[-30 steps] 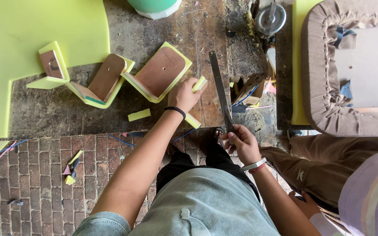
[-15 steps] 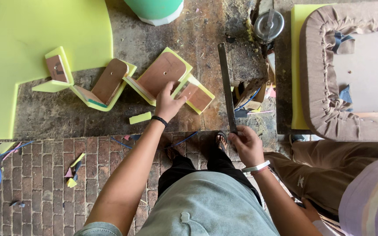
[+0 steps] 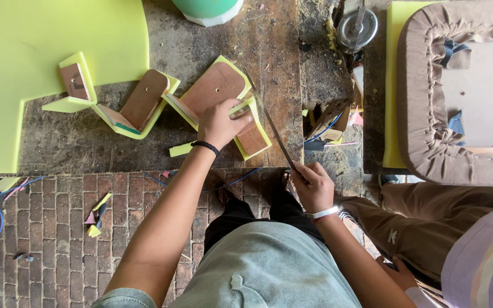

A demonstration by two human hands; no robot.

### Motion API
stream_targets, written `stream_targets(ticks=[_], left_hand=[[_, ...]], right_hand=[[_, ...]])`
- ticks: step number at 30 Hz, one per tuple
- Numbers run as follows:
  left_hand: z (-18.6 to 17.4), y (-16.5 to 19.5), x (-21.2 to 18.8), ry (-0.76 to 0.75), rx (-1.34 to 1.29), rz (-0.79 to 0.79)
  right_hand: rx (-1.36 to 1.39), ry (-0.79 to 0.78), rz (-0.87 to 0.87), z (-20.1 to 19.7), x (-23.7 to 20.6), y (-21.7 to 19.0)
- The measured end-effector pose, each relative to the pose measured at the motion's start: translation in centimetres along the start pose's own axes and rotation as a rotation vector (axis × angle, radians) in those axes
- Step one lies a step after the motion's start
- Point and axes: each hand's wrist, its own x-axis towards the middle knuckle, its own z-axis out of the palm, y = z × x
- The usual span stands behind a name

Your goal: The person cuts yellow foam sheets with a hand saw to fit wooden boards on a workbench, sprays adhesive onto the foam and boards, presses the boards onto the foam, and trims away the excess foam around each board, setting trimmed pieces aside.

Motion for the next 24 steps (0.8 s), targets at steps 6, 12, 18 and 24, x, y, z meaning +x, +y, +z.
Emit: stream_targets(ticks=[6,12,18,24], left_hand=[[1.0,-0.3,0.9,0.005,0.078,-0.088],[1.7,-0.8,0.9,-0.087,0.121,-0.150],[1.8,-1.0,0.6,-0.041,0.056,-0.098],[1.7,-0.6,0.0,0.070,0.084,-0.034]], right_hand=[[-0.040,0.009,-0.106,0.5,0.4,-0.5],[-0.062,0.019,-0.165,2.1,2.1,-1.1],[-0.155,-0.008,-0.209,1.0,-0.1,-0.6],[-0.150,-0.034,-0.155,0.7,-0.1,-0.7]])
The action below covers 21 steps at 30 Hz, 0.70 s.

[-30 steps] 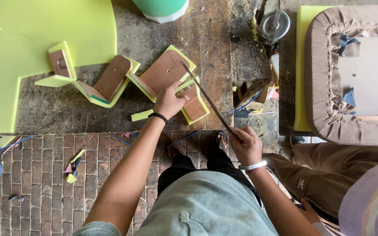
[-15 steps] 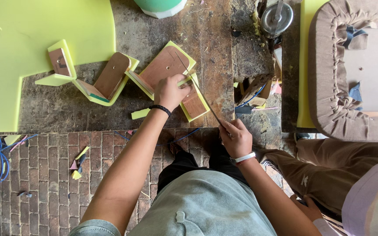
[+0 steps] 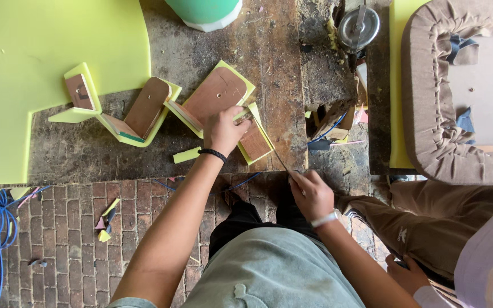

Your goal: The person cuts yellow foam sheets with a hand saw to fit wooden boards on a workbench, sprays adhesive onto the foam and boards, presses the boards onto the foam, and trims away the excess foam around each board, setting trimmed pieces aside.

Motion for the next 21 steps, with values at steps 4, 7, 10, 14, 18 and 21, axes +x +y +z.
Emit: stream_targets(ticks=[4,7,10,14,18,21], left_hand=[[-0.1,0.1,-0.7,0.002,-0.030,0.016],[0.0,0.0,-1.2,0.033,-0.041,0.021],[0.2,0.0,-1.1,0.095,-0.057,0.081],[0.2,0.1,-0.6,-0.007,-0.060,-0.001],[0.0,0.2,-0.8,-0.007,-0.041,0.001],[0.1,0.1,-1.2,0.049,-0.097,0.003]], right_hand=[[-0.019,0.019,-0.049,1.9,2.6,0.0],[-0.014,0.008,-0.061,1.4,1.7,0.2],[-0.012,-0.033,-0.004,-0.2,-0.4,0.6],[-0.001,-0.036,-0.032,0.0,0.3,1.1],[-0.070,-0.048,-0.104,2.2,3.7,1.4],[-0.060,-0.072,-0.097,1.6,3.1,1.8]])
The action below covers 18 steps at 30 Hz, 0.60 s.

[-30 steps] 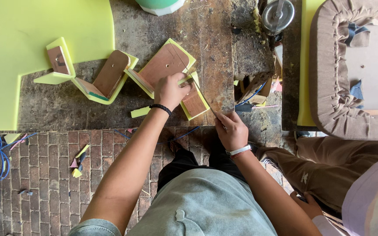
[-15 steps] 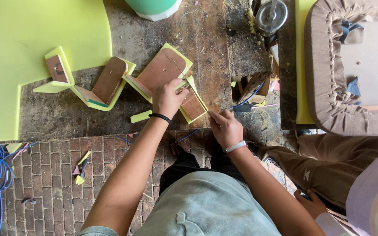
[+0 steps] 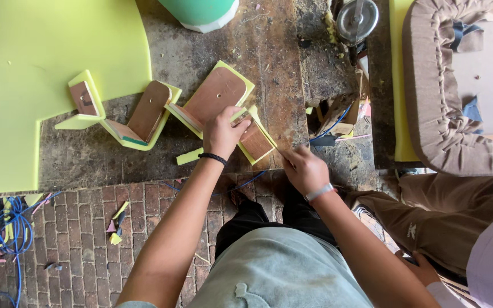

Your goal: The person cuts yellow foam sheets with a hand saw to fit wooden boards on a workbench, sprays adhesive onto the foam and boards, presses the boards onto the foam, and trims away the excess foam around each board, setting trimmed pieces aside.

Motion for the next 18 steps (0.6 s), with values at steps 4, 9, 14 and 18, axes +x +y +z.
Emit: stream_targets(ticks=[4,9,14,18], left_hand=[[0.2,-0.3,0.1,0.035,0.031,0.044],[0.2,-0.7,0.3,-0.003,0.051,0.059],[0.4,-0.2,0.0,0.011,0.080,0.065],[0.1,0.7,0.2,-0.019,0.125,-0.013]], right_hand=[[0.009,-0.060,0.069,-2.4,-4.0,0.6],[-0.023,-0.044,0.013,-0.3,-1.7,1.1],[0.007,-0.093,0.013,0.7,0.2,1.4],[-0.046,-0.140,0.042,-1.7,-3.5,1.3]])
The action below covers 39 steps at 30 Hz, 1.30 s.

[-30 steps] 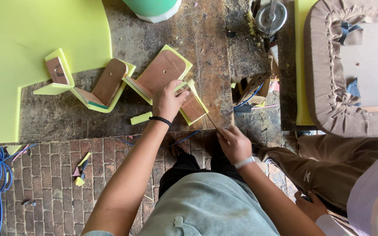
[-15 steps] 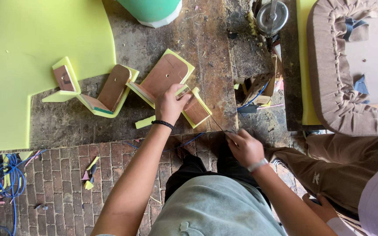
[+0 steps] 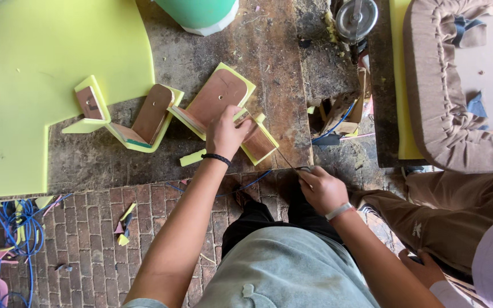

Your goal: The person cuts yellow foam sheets with a hand saw to fit wooden boards on a workbench, sprays adhesive onto the foam and boards, presses the boards onto the foam, and trims away the excess foam around each board, setting trimmed pieces aside.

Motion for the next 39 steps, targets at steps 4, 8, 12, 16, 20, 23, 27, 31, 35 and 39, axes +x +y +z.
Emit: stream_targets(ticks=[4,8,12,16,20,23,27,31,35,39], left_hand=[[-0.7,1.5,0.6,-0.062,0.063,0.096],[-0.7,3.5,2.8,-0.243,0.193,0.112],[0.0,4.1,3.4,-0.364,0.285,0.056],[0.8,3.2,3.1,-0.248,0.236,0.109],[1.4,2.3,2.2,-0.192,0.222,0.155],[1.5,2.2,2.2,-0.170,0.217,0.181],[1.6,2.3,2.2,-0.145,0.217,0.200],[1.9,2.3,1.7,-0.146,0.227,0.212],[2.4,2.1,1.6,-0.162,0.271,0.239],[2.5,1.9,1.9,-0.159,0.304,0.260]], right_hand=[[-0.012,-0.005,-0.009,-1.1,-2.3,0.0],[-0.022,-0.009,0.013,-1.7,-2.7,0.3],[-0.007,-0.011,-0.010,-1.4,-1.6,0.8],[-0.065,-0.041,0.010,0.0,0.5,1.0],[-0.067,-0.022,-0.034,-0.2,-0.3,1.4],[-0.070,-0.080,0.013,-1.2,-2.2,1.8],[-0.096,-0.110,0.010,-1.2,-2.1,1.8],[-0.173,-0.154,0.020,-0.2,-0.2,1.4],[-0.140,-0.180,0.045,-0.8,-1.0,2.0],[-0.113,-0.157,0.030,-1.2,-2.1,3.0]])
